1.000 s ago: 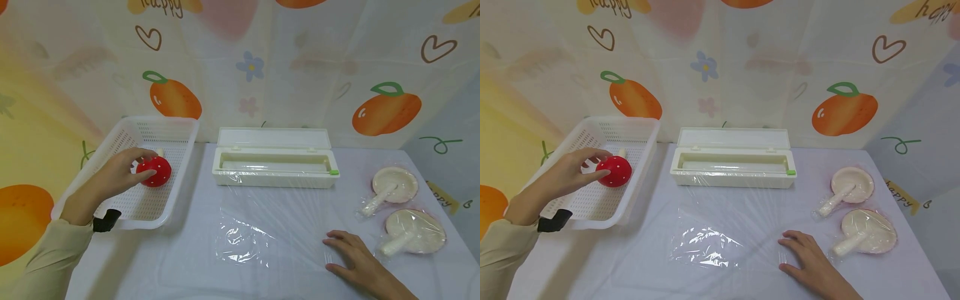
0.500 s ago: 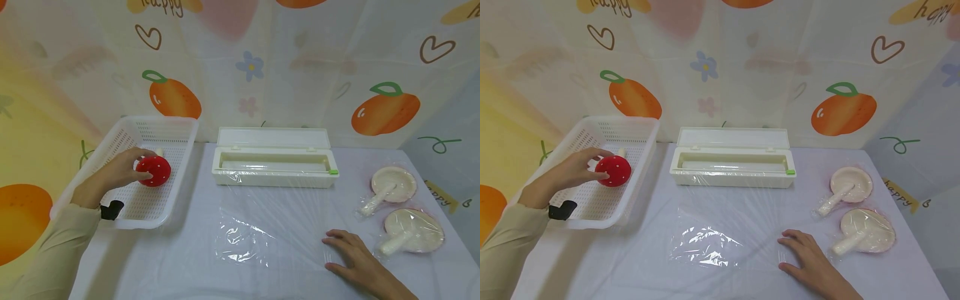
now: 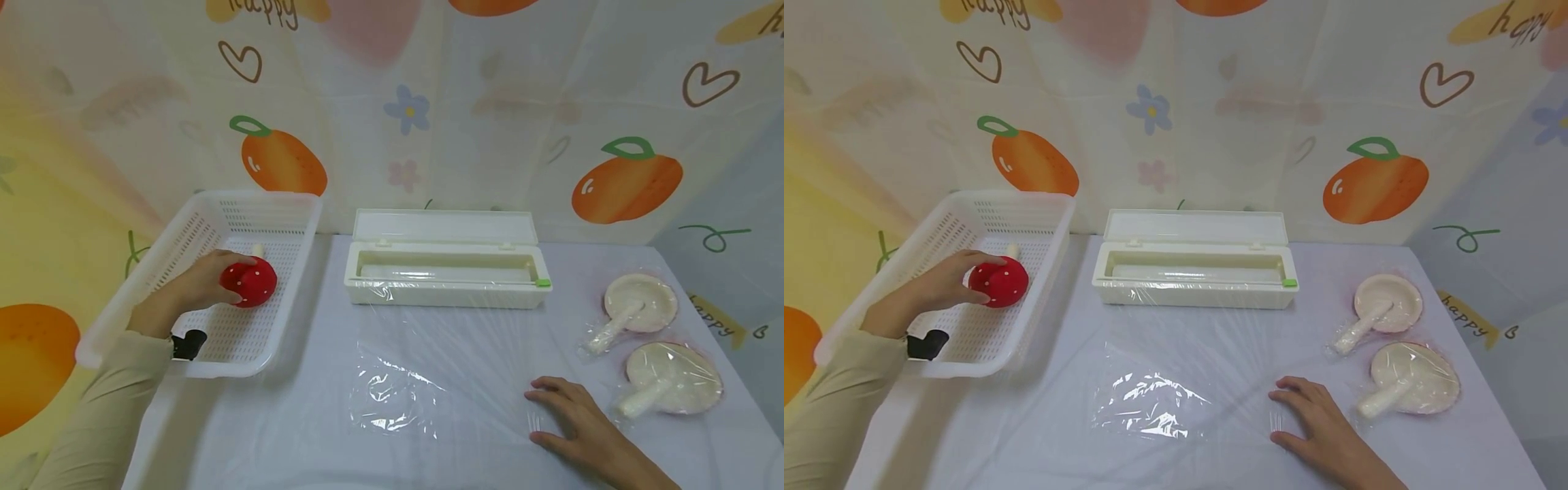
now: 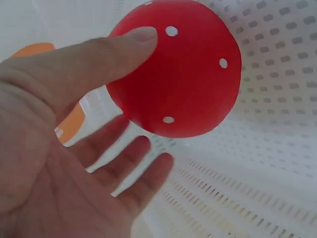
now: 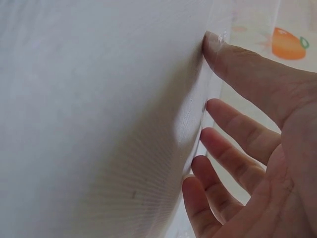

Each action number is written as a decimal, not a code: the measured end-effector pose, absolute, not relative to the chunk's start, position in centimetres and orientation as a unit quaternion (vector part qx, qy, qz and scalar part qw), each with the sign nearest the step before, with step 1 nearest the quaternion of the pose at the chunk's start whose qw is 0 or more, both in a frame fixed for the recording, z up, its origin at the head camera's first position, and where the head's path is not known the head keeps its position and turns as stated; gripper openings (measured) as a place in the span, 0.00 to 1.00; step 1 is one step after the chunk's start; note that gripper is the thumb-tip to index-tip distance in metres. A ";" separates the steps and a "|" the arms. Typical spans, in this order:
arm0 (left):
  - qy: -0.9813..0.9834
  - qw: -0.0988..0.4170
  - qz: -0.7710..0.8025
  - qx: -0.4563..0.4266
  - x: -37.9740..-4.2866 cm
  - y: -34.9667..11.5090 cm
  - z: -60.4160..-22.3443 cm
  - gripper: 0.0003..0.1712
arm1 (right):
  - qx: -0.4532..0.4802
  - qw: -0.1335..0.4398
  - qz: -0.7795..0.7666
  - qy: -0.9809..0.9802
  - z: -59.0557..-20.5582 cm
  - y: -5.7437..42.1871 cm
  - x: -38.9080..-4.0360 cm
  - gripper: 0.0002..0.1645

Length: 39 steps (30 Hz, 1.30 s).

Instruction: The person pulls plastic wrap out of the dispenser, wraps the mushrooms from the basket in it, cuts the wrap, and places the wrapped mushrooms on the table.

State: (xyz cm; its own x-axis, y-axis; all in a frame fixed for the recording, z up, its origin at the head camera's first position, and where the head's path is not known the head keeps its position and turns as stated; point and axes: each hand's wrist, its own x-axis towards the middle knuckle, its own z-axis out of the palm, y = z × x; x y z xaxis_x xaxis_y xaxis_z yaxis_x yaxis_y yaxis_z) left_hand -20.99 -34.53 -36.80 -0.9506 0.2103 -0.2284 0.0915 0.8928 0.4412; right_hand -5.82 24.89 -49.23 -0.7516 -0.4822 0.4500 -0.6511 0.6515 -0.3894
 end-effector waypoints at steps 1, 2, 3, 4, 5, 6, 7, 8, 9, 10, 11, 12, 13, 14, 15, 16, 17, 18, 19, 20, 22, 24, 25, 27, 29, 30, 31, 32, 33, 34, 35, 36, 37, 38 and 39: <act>0.964 0.137 0.218 0.072 -21.0 -34.5 -36.9 0.45 | 0.315 0.154 0.274 -0.896 -49.2 24.9 -5.8 0.37; 0.964 0.138 0.218 0.065 -21.0 -34.5 -37.0 0.46 | 0.314 0.152 0.274 -0.896 -49.2 24.9 -5.8 0.37; 0.964 0.137 0.218 0.061 -21.1 -34.5 -37.0 0.47 | 0.314 0.152 0.276 -0.896 -49.2 24.9 -5.8 0.37; 0.965 0.137 0.217 0.058 -21.1 -34.5 -37.1 0.47 | 0.312 0.151 0.276 -0.897 -49.2 24.8 -5.8 0.37; 0.966 0.136 0.215 0.054 -21.1 -34.5 -37.2 0.47 | 0.311 0.151 0.276 -0.897 -49.2 24.8 -5.8 0.37; 0.966 0.135 0.214 0.052 -21.1 -34.5 -37.2 0.48 | 0.309 0.149 0.276 -0.898 -49.2 24.8 -5.8 0.37; 0.967 0.134 0.211 0.048 -21.2 -34.5 -37.2 0.48 | 0.308 0.148 0.276 -0.898 -49.2 24.8 -5.8 0.37; 0.968 0.133 0.207 0.045 -21.2 -34.5 -37.2 0.48 | 0.307 0.148 0.276 -0.899 -49.2 24.8 -5.8 0.37; 0.970 0.132 0.201 0.041 -21.2 -34.6 -37.3 0.48 | 0.306 0.148 0.276 -0.899 -49.2 24.7 -5.8 0.37; 0.971 0.133 0.197 0.037 -21.2 -34.6 -37.3 0.49 | 0.306 0.148 0.276 -0.899 -49.3 24.8 -5.8 0.37; 0.971 0.133 0.194 0.034 -21.2 -34.6 -37.3 0.49 | 0.305 0.148 0.278 -0.899 -49.3 24.8 -5.8 0.37; 0.972 0.134 0.192 0.034 -21.2 -34.6 -37.3 0.48 | 0.306 0.149 0.278 -0.898 -49.3 24.8 -5.8 0.37; 0.972 0.134 0.191 0.036 -21.2 -34.6 -37.4 0.48 | 0.306 0.151 0.278 -0.898 -49.4 24.8 -5.8 0.37; 0.971 0.136 0.192 0.038 -21.2 -34.6 -37.4 0.47 | 0.306 0.153 0.278 -0.897 -49.4 24.9 -5.9 0.37; 0.970 0.137 0.195 0.040 -21.1 -34.6 -37.4 0.46 | 0.306 0.155 0.277 -0.898 -49.5 24.9 -5.9 0.37; 0.970 0.137 0.198 0.040 -21.0 -34.6 -37.4 0.46 | 0.307 0.156 0.276 -0.897 -49.5 25.0 -5.9 0.37; 0.969 0.139 0.201 0.039 -21.0 -34.6 -37.5 0.46 | 0.307 0.157 0.276 -0.897 -49.5 25.0 -6.0 0.37; 0.968 0.142 0.205 0.040 -20.9 -34.5 -37.5 0.46 | 0.307 0.157 0.275 -0.897 -49.5 25.1 -6.0 0.37; 0.965 0.146 0.213 0.042 -20.9 -34.5 -37.6 0.46 | 0.308 0.156 0.274 -0.898 -49.5 25.1 -6.1 0.37; 0.962 0.151 0.223 0.043 -20.9 -34.5 -37.7 0.48 | 0.308 0.155 0.273 -0.898 -49.5 25.2 -6.1 0.36; 0.956 0.161 0.240 0.047 -20.8 -34.5 -37.8 0.50 | 0.309 0.152 0.271 -0.899 -49.4 25.2 -6.2 0.36; 0.949 0.169 0.260 0.057 -20.8 -34.5 -37.9 0.51 | 0.309 0.151 0.268 -0.900 -49.3 25.2 -6.3 0.35; 0.946 0.171 0.269 0.060 -20.9 -34.5 -37.9 0.51 | 0.309 0.151 0.268 -0.900 -49.3 25.2 -6.3 0.35; 0.945 0.167 0.272 0.064 -20.9 -34.6 -37.9 0.51 | 0.307 0.149 0.269 -0.901 -49.1 25.1 -6.4 0.35; 0.949 0.156 0.264 0.075 -20.9 -34.6 -37.8 0.50 | 0.302 0.145 0.270 -0.903 -49.0 25.1 -6.4 0.35; 0.950 0.151 0.260 0.081 -21.0 -34.6 -37.7 0.49 | 0.298 0.143 0.271 -0.904 -48.9 25.0 -6.4 0.35; 0.952 0.146 0.255 0.083 -21.0 -34.5 -37.7 0.48 | 0.295 0.140 0.271 -0.906 -48.9 25.0 -6.4 0.35; 0.954 0.143 0.249 0.084 -21.0 -34.5 -37.6 0.48 | 0.292 0.138 0.271 -0.907 -48.8 25.0 -6.4 0.35; 0.956 0.140 0.244 0.083 -21.0 -34.4 -37.6 0.47 | 0.290 0.137 0.270 -0.908 -48.8 25.0 -6.4 0.35; 0.957 0.140 0.241 0.081 -21.0 -34.3 -37.5 0.47 | 0.288 0.137 0.270 -0.908 -48.8 25.0 -6.4 0.35; 0.957 0.144 0.239 0.074 -20.9 -34.2 -37.4 0.47 | 0.289 0.136 0.270 -0.908 -48.8 25.0 -6.5 0.35; 0.957 0.147 0.239 0.068 -20.9 -34.1 -37.4 0.47 | 0.291 0.137 0.271 -0.907 -48.9 25.0 -6.5 0.35; 0.957 0.152 0.238 0.061 -20.8 -34.0 -37.3 0.48 | 0.295 0.139 0.271 -0.906 -48.9 25.0 -6.5 0.35; 0.957 0.156 0.237 0.055 -20.8 -33.9 -37.2 0.48 | 0.298 0.143 0.272 -0.904 -49.0 25.0 -6.5 0.35; 0.958 0.159 0.234 0.053 -20.7 -33.9 -37.1 0.48 | 0.302 0.146 0.273 -0.902 -49.0 25.0 -6.5 0.35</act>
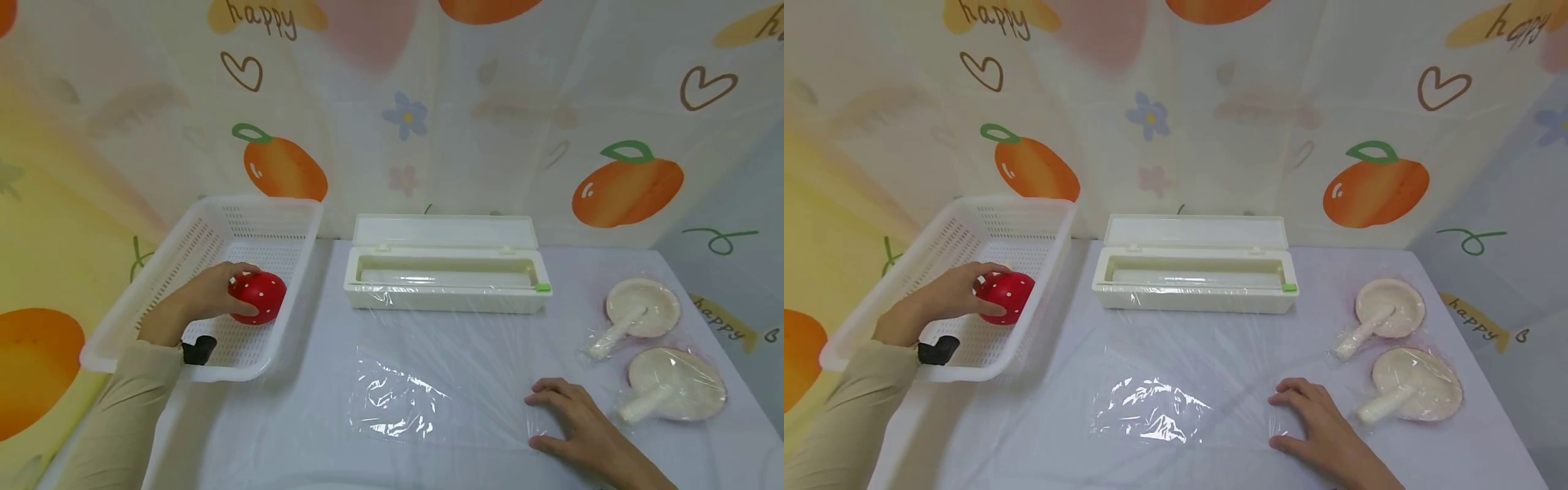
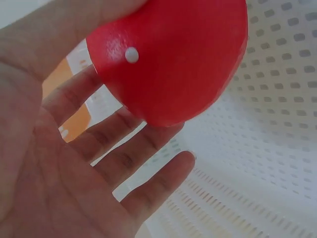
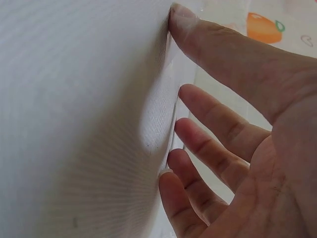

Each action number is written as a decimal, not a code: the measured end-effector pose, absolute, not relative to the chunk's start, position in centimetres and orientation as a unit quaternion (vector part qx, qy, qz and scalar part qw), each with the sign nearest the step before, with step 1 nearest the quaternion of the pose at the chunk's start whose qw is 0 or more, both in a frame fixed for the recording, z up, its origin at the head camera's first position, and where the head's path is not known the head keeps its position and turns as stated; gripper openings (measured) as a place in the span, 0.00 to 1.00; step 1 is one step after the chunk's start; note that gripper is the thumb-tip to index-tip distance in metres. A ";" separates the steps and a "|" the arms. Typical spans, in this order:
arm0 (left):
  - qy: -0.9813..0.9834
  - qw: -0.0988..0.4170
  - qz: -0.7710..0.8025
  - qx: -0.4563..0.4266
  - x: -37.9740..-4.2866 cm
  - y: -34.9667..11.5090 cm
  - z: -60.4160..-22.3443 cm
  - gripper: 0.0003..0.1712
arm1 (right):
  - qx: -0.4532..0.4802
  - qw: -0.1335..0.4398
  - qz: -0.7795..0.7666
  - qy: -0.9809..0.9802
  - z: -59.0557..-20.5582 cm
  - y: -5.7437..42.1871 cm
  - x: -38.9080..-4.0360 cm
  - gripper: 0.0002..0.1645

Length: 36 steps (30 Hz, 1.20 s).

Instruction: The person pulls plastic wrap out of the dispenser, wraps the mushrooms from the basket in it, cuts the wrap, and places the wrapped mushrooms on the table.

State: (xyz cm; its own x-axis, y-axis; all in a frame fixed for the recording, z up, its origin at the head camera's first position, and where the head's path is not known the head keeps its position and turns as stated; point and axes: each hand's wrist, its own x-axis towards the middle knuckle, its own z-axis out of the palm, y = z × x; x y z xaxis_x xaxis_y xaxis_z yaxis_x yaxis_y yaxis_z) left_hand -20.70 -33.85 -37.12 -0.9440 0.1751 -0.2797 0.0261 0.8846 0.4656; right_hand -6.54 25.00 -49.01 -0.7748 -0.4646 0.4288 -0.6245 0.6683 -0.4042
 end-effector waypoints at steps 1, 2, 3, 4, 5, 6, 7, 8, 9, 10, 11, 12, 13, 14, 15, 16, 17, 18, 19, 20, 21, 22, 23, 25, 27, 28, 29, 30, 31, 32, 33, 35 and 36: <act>0.958 0.160 0.231 0.053 -20.6 -33.8 -37.1 0.48 | 0.304 0.148 0.274 -0.900 -49.1 25.0 -6.5 0.35; 0.959 0.159 0.228 0.053 -20.5 -33.8 -37.0 0.47 | 0.305 0.149 0.275 -0.900 -49.1 25.0 -6.5 0.35; 0.960 0.156 0.227 0.055 -20.4 -33.7 -36.9 0.47 | 0.304 0.149 0.275 -0.900 -49.1 24.9 -6.5 0.35; 0.961 0.151 0.225 0.059 -20.3 -33.7 -36.8 0.46 | 0.302 0.149 0.273 -0.901 -49.0 24.9 -6.5 0.35; 0.962 0.145 0.223 0.064 -20.1 -33.7 -36.6 0.45 | 0.300 0.148 0.273 -0.902 -49.0 24.9 -6.5 0.34; 0.963 0.138 0.221 0.068 -20.0 -33.6 -36.5 0.45 | 0.297 0.146 0.271 -0.904 -49.0 24.8 -6.4 0.34; 0.963 0.133 0.222 0.071 -19.9 -33.6 -36.4 0.45 | 0.295 0.144 0.268 -0.906 -48.9 24.8 -6.4 0.34; 0.964 0.129 0.223 0.071 -19.8 -33.5 -36.3 0.45 | 0.292 0.142 0.266 -0.908 -48.9 24.8 -6.4 0.34; 0.964 0.124 0.223 0.073 -19.7 -33.4 -36.1 0.44 | 0.292 0.140 0.265 -0.908 -48.8 24.8 -6.4 0.33; 0.965 0.119 0.222 0.075 -19.7 -33.4 -36.0 0.44 | 0.291 0.139 0.263 -0.909 -48.8 24.7 -6.4 0.33; 0.966 0.113 0.220 0.074 -19.6 -33.3 -35.9 0.44 | 0.292 0.139 0.262 -0.909 -48.8 24.7 -6.4 0.33; 0.967 0.108 0.218 0.074 -19.6 -33.2 -35.8 0.44 | 0.292 0.140 0.260 -0.910 -48.8 24.7 -6.5 0.33; 0.969 0.102 0.214 0.073 -19.6 -33.0 -35.6 0.44 | 0.293 0.141 0.259 -0.910 -48.8 24.8 -6.5 0.33; 0.970 0.095 0.211 0.073 -19.6 -32.9 -35.4 0.43 | 0.293 0.141 0.260 -0.909 -48.8 24.8 -6.5 0.33; 0.972 0.089 0.207 0.074 -19.7 -32.8 -35.2 0.43 | 0.295 0.143 0.259 -0.909 -48.8 24.9 -6.6 0.34; 0.973 0.082 0.203 0.076 -19.7 -32.6 -35.0 0.43 | 0.293 0.141 0.258 -0.910 -48.7 24.9 -6.5 0.34; 0.974 0.074 0.198 0.077 -19.7 -32.5 -34.6 0.43 | 0.291 0.140 0.258 -0.911 -48.7 24.9 -6.5 0.34; 0.976 0.068 0.191 0.078 -19.7 -32.4 -34.3 0.42 | 0.290 0.138 0.260 -0.911 -48.6 24.9 -6.5 0.34; 0.977 0.062 0.187 0.078 -19.7 -32.3 -33.9 0.42 | 0.288 0.135 0.260 -0.912 -48.6 25.0 -6.5 0.34; 0.978 0.056 0.183 0.080 -19.6 -32.1 -33.5 0.42 | 0.286 0.132 0.261 -0.913 -48.5 25.0 -6.5 0.34; 0.979 0.049 0.180 0.082 -19.5 -32.0 -33.2 0.42 | 0.284 0.130 0.260 -0.914 -48.5 25.0 -6.5 0.34; 0.980 0.042 0.176 0.083 -19.4 -31.8 -32.9 0.42 | 0.281 0.127 0.260 -0.915 -48.4 24.9 -6.5 0.34; 0.981 0.036 0.171 0.083 -19.2 -31.7 -32.6 0.43 | 0.281 0.127 0.260 -0.915 -48.4 25.0 -6.5 0.34; 0.983 0.021 0.164 0.083 -18.8 -31.3 -32.3 0.43 | 0.280 0.126 0.260 -0.916 -48.5 25.0 -6.5 0.34; 0.984 0.002 0.154 0.084 -18.4 -31.0 -32.0 0.43 | 0.279 0.125 0.260 -0.916 -48.5 25.0 -6.5 0.34; 0.985 -0.010 0.148 0.085 -18.1 -30.8 -32.0 0.42 | 0.279 0.125 0.260 -0.916 -48.5 25.0 -6.5 0.34; 0.986 -0.021 0.144 0.085 -17.9 -30.6 -31.9 0.42 | 0.280 0.126 0.261 -0.915 -48.5 25.0 -6.4 0.34; 0.986 -0.033 0.141 0.087 -17.7 -30.4 -31.8 0.41 | 0.279 0.126 0.262 -0.915 -48.5 24.9 -6.4 0.34; 0.985 -0.044 0.139 0.090 -17.4 -30.2 -31.7 0.41 | 0.280 0.125 0.263 -0.915 -48.6 24.9 -6.4 0.34; 0.984 -0.056 0.138 0.094 -17.2 -30.0 -31.6 0.40 | 0.280 0.125 0.265 -0.914 -48.6 24.9 -6.3 0.35; 0.983 -0.066 0.138 0.097 -17.0 -29.7 -31.5 0.39 | 0.280 0.126 0.265 -0.914 -48.6 24.9 -6.3 0.34; 0.981 -0.084 0.139 0.102 -16.5 -29.2 -31.2 0.38 | 0.280 0.126 0.267 -0.914 -48.7 24.9 -6.2 0.34; 0.980 -0.093 0.138 0.104 -16.3 -29.0 -31.1 0.37 | 0.278 0.125 0.267 -0.914 -48.7 24.9 -6.1 0.34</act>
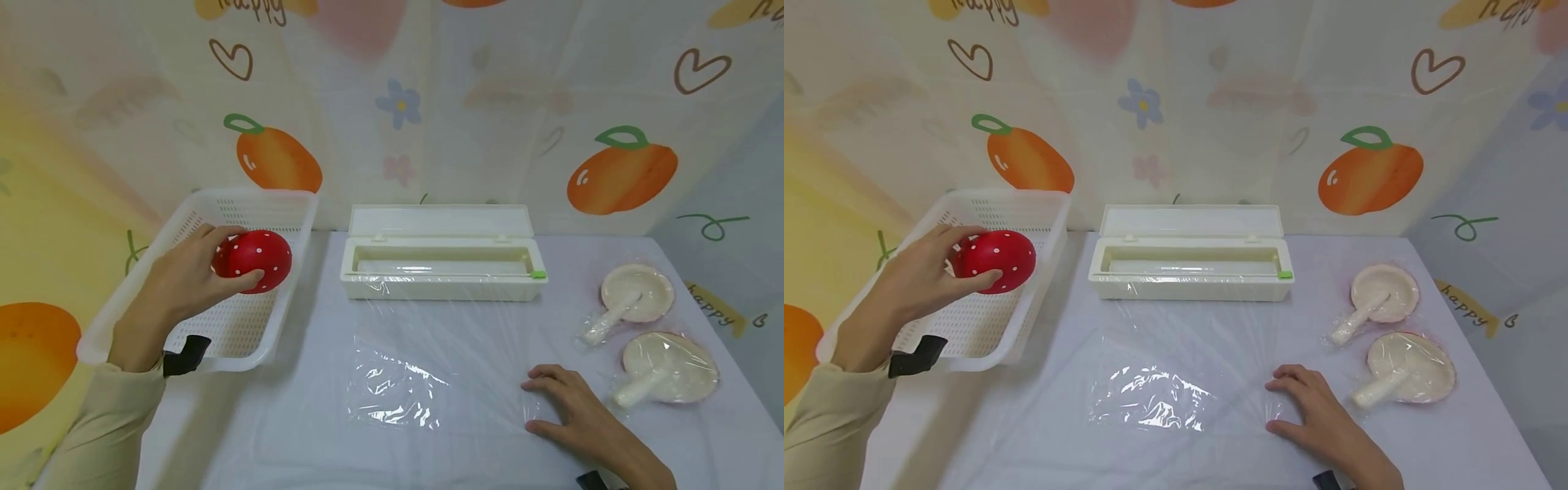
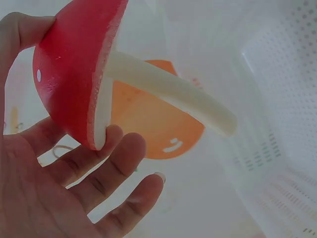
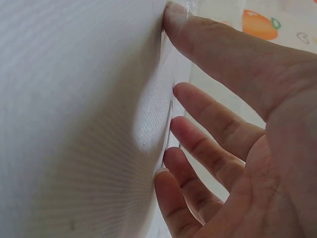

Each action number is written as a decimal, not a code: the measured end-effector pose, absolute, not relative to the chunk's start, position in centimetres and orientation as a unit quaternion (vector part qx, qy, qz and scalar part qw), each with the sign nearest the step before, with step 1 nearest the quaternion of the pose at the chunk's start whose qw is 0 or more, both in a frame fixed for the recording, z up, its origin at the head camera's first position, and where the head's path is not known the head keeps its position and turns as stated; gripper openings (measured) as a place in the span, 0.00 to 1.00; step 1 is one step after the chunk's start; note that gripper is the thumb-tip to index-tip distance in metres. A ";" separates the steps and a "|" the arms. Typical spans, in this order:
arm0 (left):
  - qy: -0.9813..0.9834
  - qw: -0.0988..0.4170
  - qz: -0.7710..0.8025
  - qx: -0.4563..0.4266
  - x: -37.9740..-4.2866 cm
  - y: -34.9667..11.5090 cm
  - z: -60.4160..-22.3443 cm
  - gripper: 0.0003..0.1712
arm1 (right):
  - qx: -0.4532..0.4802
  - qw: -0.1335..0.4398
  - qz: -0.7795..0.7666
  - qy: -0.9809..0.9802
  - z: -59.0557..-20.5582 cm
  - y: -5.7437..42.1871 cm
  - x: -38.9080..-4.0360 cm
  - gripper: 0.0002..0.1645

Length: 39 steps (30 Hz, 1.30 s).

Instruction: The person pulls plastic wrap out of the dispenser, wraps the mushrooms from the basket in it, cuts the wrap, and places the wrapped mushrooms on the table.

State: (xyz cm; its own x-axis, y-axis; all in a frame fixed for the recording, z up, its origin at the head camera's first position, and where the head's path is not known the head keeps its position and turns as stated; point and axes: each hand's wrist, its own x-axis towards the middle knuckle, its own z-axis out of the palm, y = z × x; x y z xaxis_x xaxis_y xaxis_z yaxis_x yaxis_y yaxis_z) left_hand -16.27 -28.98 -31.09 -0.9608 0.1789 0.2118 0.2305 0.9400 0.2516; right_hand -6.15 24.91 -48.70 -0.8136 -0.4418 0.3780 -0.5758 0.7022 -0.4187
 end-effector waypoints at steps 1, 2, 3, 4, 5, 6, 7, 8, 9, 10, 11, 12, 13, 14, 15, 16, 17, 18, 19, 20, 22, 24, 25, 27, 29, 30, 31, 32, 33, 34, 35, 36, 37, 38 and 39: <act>-0.979 0.102 -0.139 -0.105 -16.0 -28.7 -30.9 0.37 | 0.277 0.124 0.267 -0.915 -48.7 24.9 -6.1 0.34; -0.978 0.110 -0.139 -0.106 -15.8 -28.4 -30.8 0.36 | 0.275 0.122 0.266 -0.916 -48.7 24.9 -6.1 0.34; -0.978 0.116 -0.139 -0.107 -15.5 -28.1 -30.6 0.36 | 0.273 0.121 0.265 -0.917 -48.7 24.9 -6.1 0.34; -0.976 0.123 -0.140 -0.110 -15.3 -27.8 -30.5 0.36 | 0.272 0.120 0.264 -0.918 -48.7 24.9 -6.1 0.34; -0.975 0.128 -0.141 -0.112 -15.1 -27.4 -30.3 0.36 | 0.270 0.117 0.264 -0.919 -48.7 24.9 -6.1 0.34; -0.974 0.132 -0.143 -0.114 -14.8 -27.1 -30.2 0.35 | 0.270 0.117 0.264 -0.919 -48.7 24.9 -6.1 0.34; -0.974 0.134 -0.145 -0.115 -14.5 -26.7 -30.0 0.35 | 0.270 0.117 0.263 -0.919 -48.7 24.9 -6.1 0.34; -0.973 0.135 -0.147 -0.117 -14.2 -26.3 -29.9 0.35 | 0.272 0.118 0.263 -0.918 -48.7 24.9 -6.1 0.34; -0.972 0.135 -0.150 -0.121 -14.0 -25.9 -29.9 0.35 | 0.273 0.120 0.262 -0.918 -48.7 24.9 -6.1 0.34; -0.971 0.136 -0.150 -0.124 -13.8 -25.5 -29.8 0.35 | 0.275 0.121 0.263 -0.917 -48.7 24.9 -6.1 0.34; -0.971 0.136 -0.152 -0.125 -13.5 -25.1 -29.7 0.36 | 0.277 0.123 0.262 -0.916 -48.7 24.8 -6.2 0.34; -0.970 0.137 -0.153 -0.126 -13.3 -24.7 -29.7 0.36 | 0.279 0.125 0.262 -0.915 -48.6 24.8 -6.2 0.34; -0.969 0.141 -0.155 -0.128 -13.1 -24.3 -29.6 0.36 | 0.278 0.124 0.261 -0.916 -48.6 24.8 -6.2 0.34; -0.968 0.144 -0.160 -0.132 -12.9 -23.9 -29.7 0.36 | 0.277 0.124 0.261 -0.916 -48.6 24.8 -6.1 0.34; -0.966 0.147 -0.165 -0.135 -12.8 -23.4 -29.7 0.36 | 0.275 0.122 0.260 -0.917 -48.6 24.8 -6.1 0.33; -0.964 0.151 -0.170 -0.137 -12.6 -23.0 -29.7 0.36 | 0.275 0.121 0.261 -0.918 -48.5 24.8 -6.1 0.33; -0.963 0.152 -0.176 -0.139 -12.5 -22.6 -29.8 0.37 | 0.272 0.120 0.260 -0.919 -48.5 24.8 -6.1 0.33; -0.961 0.154 -0.182 -0.140 -12.3 -22.2 -29.8 0.36 | 0.270 0.118 0.260 -0.920 -48.4 24.7 -6.0 0.33; -0.959 0.155 -0.190 -0.141 -12.2 -21.8 -29.9 0.36 | 0.267 0.117 0.260 -0.920 -48.4 24.7 -6.0 0.33; -0.958 0.154 -0.196 -0.142 -12.0 -21.4 -30.0 0.37 | 0.266 0.116 0.261 -0.921 -48.3 24.7 -6.0 0.33; -0.957 0.149 -0.206 -0.142 -11.8 -20.7 -30.2 0.37 | 0.265 0.116 0.262 -0.921 -48.3 24.6 -5.9 0.33; -0.956 0.143 -0.214 -0.142 -11.6 -20.0 -30.4 0.37 | 0.262 0.114 0.262 -0.922 -48.2 24.5 -5.8 0.32; -0.956 0.139 -0.217 -0.142 -11.5 -19.6 -30.5 0.38 | 0.261 0.112 0.263 -0.922 -48.2 24.5 -5.8 0.32; -0.956 0.133 -0.219 -0.143 -11.3 -18.9 -30.8 0.39 | 0.259 0.109 0.263 -0.923 -48.1 24.5 -5.7 0.32; -0.957 0.130 -0.218 -0.143 -11.1 -18.2 -31.1 0.41 | 0.256 0.107 0.263 -0.924 -48.1 24.5 -5.7 0.32; -0.956 0.130 -0.218 -0.144 -11.0 -17.8 -31.3 0.41 | 0.256 0.107 0.264 -0.924 -48.1 24.5 -5.8 0.33; -0.956 0.130 -0.221 -0.143 -10.9 -17.4 -31.4 0.42 | 0.258 0.109 0.265 -0.923 -48.2 24.5 -5.8 0.33; -0.956 0.130 -0.222 -0.144 -10.7 -17.0 -31.6 0.43 | 0.259 0.111 0.265 -0.922 -48.2 24.6 -5.9 0.33; -0.955 0.129 -0.224 -0.146 -10.6 -16.6 -31.8 0.44 | 0.262 0.114 0.266 -0.921 -48.2 24.6 -5.9 0.34; -0.954 0.128 -0.226 -0.147 -10.5 -16.2 -32.0 0.44 | 0.264 0.117 0.268 -0.919 -48.3 24.6 -6.0 0.34; -0.954 0.127 -0.227 -0.149 -10.4 -15.8 -32.2 0.45 | 0.267 0.119 0.269 -0.918 -48.3 24.6 -6.0 0.34; -0.954 0.124 -0.229 -0.151 -10.3 -15.4 -32.4 0.45 | 0.269 0.120 0.271 -0.917 -48.4 24.7 -6.0 0.35; -0.953 0.120 -0.231 -0.153 -10.2 -15.0 -32.6 0.46 | 0.269 0.120 0.272 -0.916 -48.4 24.7 -6.0 0.35; -0.953 0.116 -0.233 -0.154 -10.1 -14.7 -32.8 0.46 | 0.268 0.119 0.272 -0.916 -48.4 24.7 -6.0 0.35; -0.953 0.114 -0.236 -0.154 -10.0 -14.3 -33.0 0.46 | 0.267 0.117 0.272 -0.917 -48.4 24.7 -6.0 0.35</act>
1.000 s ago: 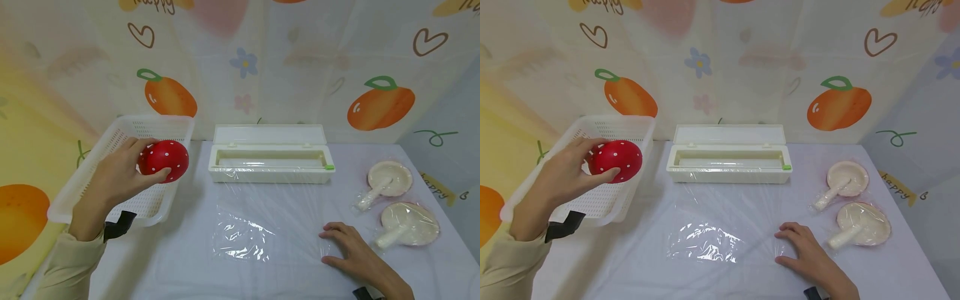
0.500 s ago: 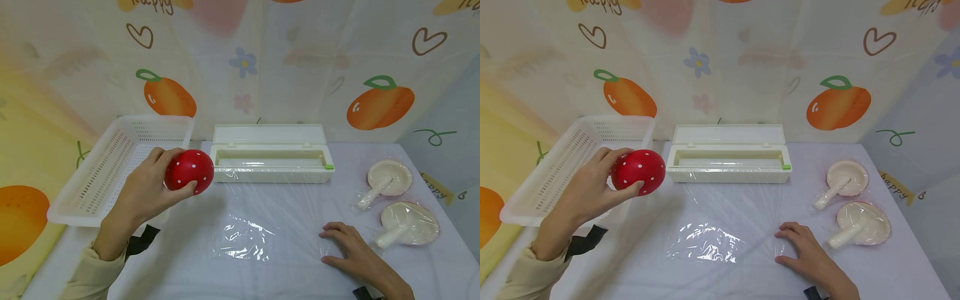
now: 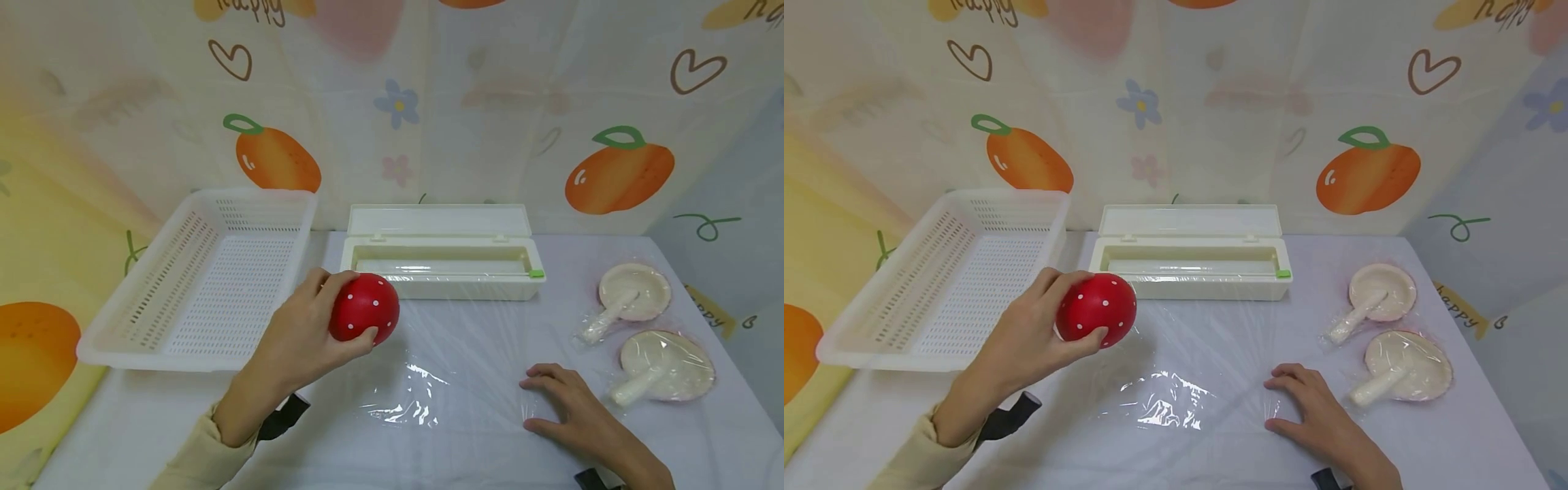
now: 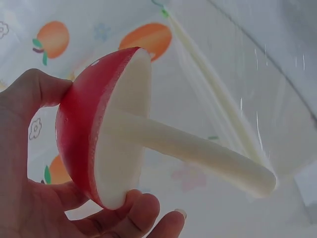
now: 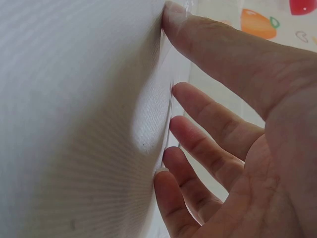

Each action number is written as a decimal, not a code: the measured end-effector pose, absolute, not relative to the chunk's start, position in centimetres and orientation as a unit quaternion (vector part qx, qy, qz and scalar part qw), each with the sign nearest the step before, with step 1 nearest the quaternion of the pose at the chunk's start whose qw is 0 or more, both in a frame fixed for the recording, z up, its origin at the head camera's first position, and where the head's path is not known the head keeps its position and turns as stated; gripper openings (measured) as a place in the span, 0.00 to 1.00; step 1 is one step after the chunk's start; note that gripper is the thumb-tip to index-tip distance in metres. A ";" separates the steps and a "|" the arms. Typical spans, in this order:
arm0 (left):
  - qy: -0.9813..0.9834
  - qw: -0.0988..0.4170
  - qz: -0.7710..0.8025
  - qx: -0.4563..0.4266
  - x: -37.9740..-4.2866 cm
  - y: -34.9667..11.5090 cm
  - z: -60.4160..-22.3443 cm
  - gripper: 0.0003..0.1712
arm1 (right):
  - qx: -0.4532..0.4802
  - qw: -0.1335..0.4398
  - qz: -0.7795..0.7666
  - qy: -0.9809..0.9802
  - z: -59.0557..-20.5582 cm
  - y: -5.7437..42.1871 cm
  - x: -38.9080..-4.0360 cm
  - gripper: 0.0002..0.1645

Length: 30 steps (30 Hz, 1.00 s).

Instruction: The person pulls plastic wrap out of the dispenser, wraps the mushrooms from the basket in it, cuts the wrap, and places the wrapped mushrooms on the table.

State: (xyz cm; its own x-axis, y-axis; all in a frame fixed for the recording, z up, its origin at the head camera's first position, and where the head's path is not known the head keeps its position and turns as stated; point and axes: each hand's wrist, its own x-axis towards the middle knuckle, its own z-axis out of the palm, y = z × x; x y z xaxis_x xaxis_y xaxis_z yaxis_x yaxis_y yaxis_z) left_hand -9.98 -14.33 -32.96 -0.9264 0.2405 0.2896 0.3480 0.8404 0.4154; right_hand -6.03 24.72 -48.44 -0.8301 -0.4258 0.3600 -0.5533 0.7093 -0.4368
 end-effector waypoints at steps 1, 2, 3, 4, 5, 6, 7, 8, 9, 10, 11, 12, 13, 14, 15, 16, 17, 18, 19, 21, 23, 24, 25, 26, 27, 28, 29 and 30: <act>-0.952 0.111 -0.239 -0.156 -9.9 -14.0 -33.2 0.46 | 0.264 0.114 0.271 -0.918 -48.5 24.7 -6.0 0.35; -0.951 0.110 -0.243 -0.157 -9.9 -13.6 -33.4 0.46 | 0.261 0.111 0.270 -0.920 -48.5 24.8 -6.0 0.34; -0.950 0.111 -0.246 -0.160 -9.8 -13.2 -33.7 0.46 | 0.258 0.108 0.267 -0.922 -48.4 24.8 -6.0 0.34; -0.949 0.110 -0.249 -0.161 -9.8 -12.8 -33.9 0.45 | 0.254 0.105 0.265 -0.924 -48.4 24.8 -6.0 0.34; -0.948 0.110 -0.250 -0.162 -9.7 -12.4 -34.1 0.45 | 0.251 0.102 0.263 -0.926 -48.4 24.8 -5.9 0.34; -0.947 0.111 -0.251 -0.165 -9.6 -11.9 -34.4 0.44 | 0.250 0.102 0.261 -0.927 -48.4 24.9 -5.9 0.34; -0.947 0.111 -0.250 -0.169 -9.6 -11.4 -34.7 0.43 | 0.248 0.101 0.260 -0.928 -48.4 24.9 -5.9 0.34; -0.947 0.112 -0.249 -0.171 -9.4 -10.9 -34.9 0.42 | 0.248 0.101 0.261 -0.927 -48.4 24.9 -5.9 0.34; -0.947 0.113 -0.246 -0.174 -9.3 -10.4 -35.2 0.42 | 0.248 0.101 0.262 -0.927 -48.4 24.9 -5.9 0.34; -0.947 0.112 -0.245 -0.176 -9.2 -9.9 -35.5 0.42 | 0.248 0.101 0.264 -0.927 -48.4 24.9 -5.9 0.34; -0.946 0.115 -0.243 -0.179 -9.1 -9.4 -35.8 0.41 | 0.250 0.102 0.266 -0.925 -48.4 24.8 -5.8 0.33; -0.946 0.118 -0.241 -0.182 -9.0 -8.9 -36.1 0.41 | 0.250 0.103 0.267 -0.925 -48.4 24.8 -5.8 0.33; -0.946 0.122 -0.238 -0.185 -8.8 -8.5 -36.5 0.40 | 0.250 0.103 0.269 -0.924 -48.3 24.7 -5.7 0.33; -0.945 0.128 -0.235 -0.187 -8.7 -8.1 -36.8 0.40 | 0.250 0.102 0.270 -0.924 -48.3 24.7 -5.7 0.32; -0.944 0.134 -0.234 -0.188 -8.6 -7.6 -37.1 0.40 | 0.250 0.101 0.271 -0.924 -48.3 24.7 -5.7 0.32; -0.944 0.141 -0.231 -0.190 -8.6 -7.2 -37.4 0.39 | 0.249 0.099 0.272 -0.924 -48.3 24.6 -5.7 0.32; -0.943 0.148 -0.226 -0.192 -8.5 -6.8 -37.7 0.38 | 0.248 0.099 0.273 -0.924 -48.2 24.6 -5.6 0.32; -0.943 0.155 -0.221 -0.194 -8.5 -6.4 -37.9 0.38 | 0.247 0.097 0.273 -0.925 -48.2 24.6 -5.6 0.32; -0.942 0.162 -0.217 -0.197 -8.4 -6.1 -38.2 0.37 | 0.246 0.096 0.273 -0.925 -48.1 24.6 -5.6 0.32; -0.943 0.173 -0.206 -0.197 -8.5 -5.4 -38.7 0.37 | 0.242 0.092 0.270 -0.927 -48.0 24.6 -5.6 0.32; -0.945 0.178 -0.191 -0.197 -8.5 -4.9 -39.2 0.36 | 0.236 0.085 0.267 -0.930 -47.9 24.5 -5.6 0.31; -0.946 0.179 -0.183 -0.196 -8.5 -4.6 -39.4 0.36 | 0.233 0.081 0.265 -0.932 -47.8 24.5 -5.6 0.31; -0.948 0.179 -0.177 -0.196 -8.6 -4.4 -39.6 0.36 | 0.230 0.078 0.264 -0.934 -47.8 24.5 -5.6 0.31; -0.949 0.178 -0.170 -0.195 -8.6 -4.2 -39.8 0.36 | 0.227 0.075 0.262 -0.935 -47.7 24.4 -5.6 0.31; -0.951 0.177 -0.165 -0.194 -8.6 -4.1 -40.0 0.37 | 0.226 0.072 0.263 -0.935 -47.7 24.4 -5.6 0.31; -0.952 0.176 -0.160 -0.193 -8.7 -3.9 -40.2 0.37 | 0.225 0.071 0.263 -0.936 -47.7 24.4 -5.6 0.31; -0.953 0.175 -0.156 -0.192 -8.7 -3.8 -40.4 0.37 | 0.226 0.071 0.262 -0.935 -47.7 24.4 -5.6 0.31; -0.953 0.174 -0.155 -0.191 -8.8 -3.7 -40.7 0.37 | 0.227 0.073 0.262 -0.935 -47.7 24.4 -5.6 0.31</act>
State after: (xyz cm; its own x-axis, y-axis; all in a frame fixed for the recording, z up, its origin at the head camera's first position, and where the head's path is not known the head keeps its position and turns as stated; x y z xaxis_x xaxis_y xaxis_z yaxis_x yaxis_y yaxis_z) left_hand -8.75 -3.66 -40.67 -0.8662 0.3100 0.3920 0.4185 0.8787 0.2296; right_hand -5.61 24.44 -47.73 -0.8857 -0.3868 0.2566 -0.4639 0.7591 -0.4567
